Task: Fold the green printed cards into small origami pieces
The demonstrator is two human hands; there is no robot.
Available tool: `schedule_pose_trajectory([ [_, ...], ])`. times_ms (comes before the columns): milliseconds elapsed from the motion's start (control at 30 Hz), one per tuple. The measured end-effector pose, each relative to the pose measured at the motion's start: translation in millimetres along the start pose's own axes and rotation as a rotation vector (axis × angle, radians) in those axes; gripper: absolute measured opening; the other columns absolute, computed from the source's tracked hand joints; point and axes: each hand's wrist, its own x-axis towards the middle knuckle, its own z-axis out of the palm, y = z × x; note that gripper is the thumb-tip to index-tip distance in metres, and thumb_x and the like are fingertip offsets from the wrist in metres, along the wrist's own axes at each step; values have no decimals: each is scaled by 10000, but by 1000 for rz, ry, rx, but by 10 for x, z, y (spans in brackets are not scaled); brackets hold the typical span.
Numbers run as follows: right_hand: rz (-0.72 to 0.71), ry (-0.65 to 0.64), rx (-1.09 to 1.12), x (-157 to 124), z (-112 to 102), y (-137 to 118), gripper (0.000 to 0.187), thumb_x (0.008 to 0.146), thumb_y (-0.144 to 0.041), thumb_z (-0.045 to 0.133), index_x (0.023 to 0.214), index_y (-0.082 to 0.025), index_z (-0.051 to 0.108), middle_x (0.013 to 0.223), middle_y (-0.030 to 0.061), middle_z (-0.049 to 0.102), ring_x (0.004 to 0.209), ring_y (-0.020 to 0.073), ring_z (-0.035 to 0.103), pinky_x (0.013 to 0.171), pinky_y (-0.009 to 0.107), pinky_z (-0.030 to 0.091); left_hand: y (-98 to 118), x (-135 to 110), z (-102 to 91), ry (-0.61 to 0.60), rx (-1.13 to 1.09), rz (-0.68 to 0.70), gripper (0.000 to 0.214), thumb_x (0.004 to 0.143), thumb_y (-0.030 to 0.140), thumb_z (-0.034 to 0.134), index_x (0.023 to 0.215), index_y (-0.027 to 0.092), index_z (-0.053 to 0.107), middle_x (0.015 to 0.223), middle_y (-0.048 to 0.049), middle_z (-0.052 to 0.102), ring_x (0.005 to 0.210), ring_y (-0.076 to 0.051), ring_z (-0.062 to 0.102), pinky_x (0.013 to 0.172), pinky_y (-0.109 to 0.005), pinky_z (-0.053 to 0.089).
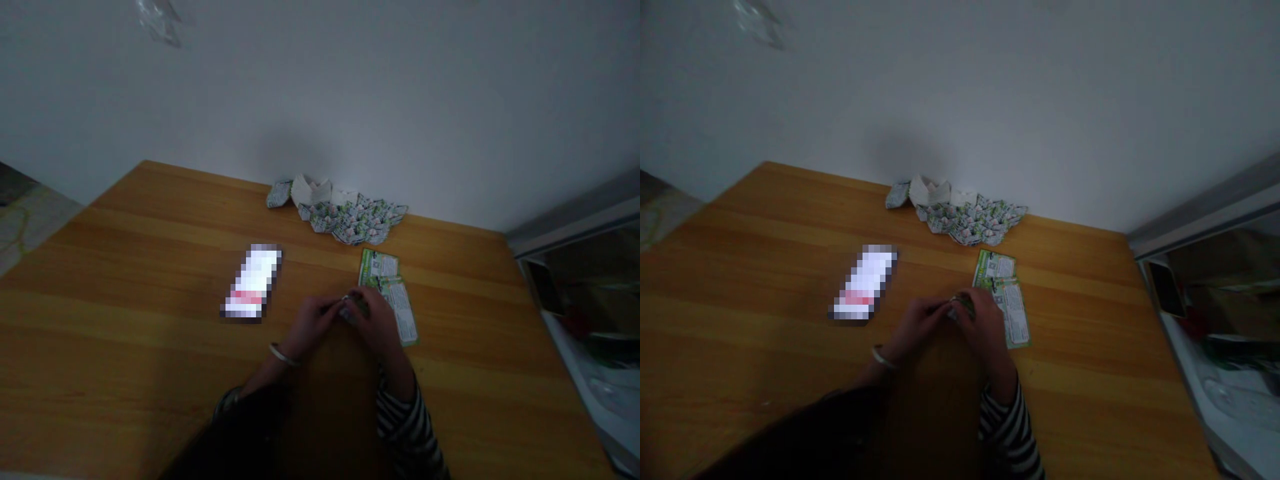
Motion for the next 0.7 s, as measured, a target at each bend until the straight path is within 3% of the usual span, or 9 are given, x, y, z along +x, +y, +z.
schedule_pose_trajectory([
  [100,-44,-127,-126,-12,-65,38,232,948,-310,492,843,-204,670,784,51,704,735,198,648,676,285,441,-17,-10,30,-89,74,30,241,905,298,558,948,186,767,870,-36,776,778,-205,693,706,-286,516],
  [333,8,147,-20,-44,67,20,319,943,-308,483,702,-190,656,643,23,662,585,158,597,595,253,398,-33,14,116,193,-121,-79,200,761,351,732,800,164,671,757,-34,713,705,-177,666,652,-265,524],
  [467,50,193,34,-35,71,20,332,939,-308,481,678,-185,646,605,9,628,550,146,560,563,243,382,15,15,52,260,-93,-99,216,717,354,761,667,167,666,655,-13,682,621,-162,623,594,-255,490],
  [700,38,151,77,-26,31,27,329,931,-292,487,653,-186,627,594,0,606,554,143,554,561,238,378,40,19,81,263,-211,-109,184,677,304,784,700,170,660,684,-1,673,660,-162,634,636,-264,512],
])
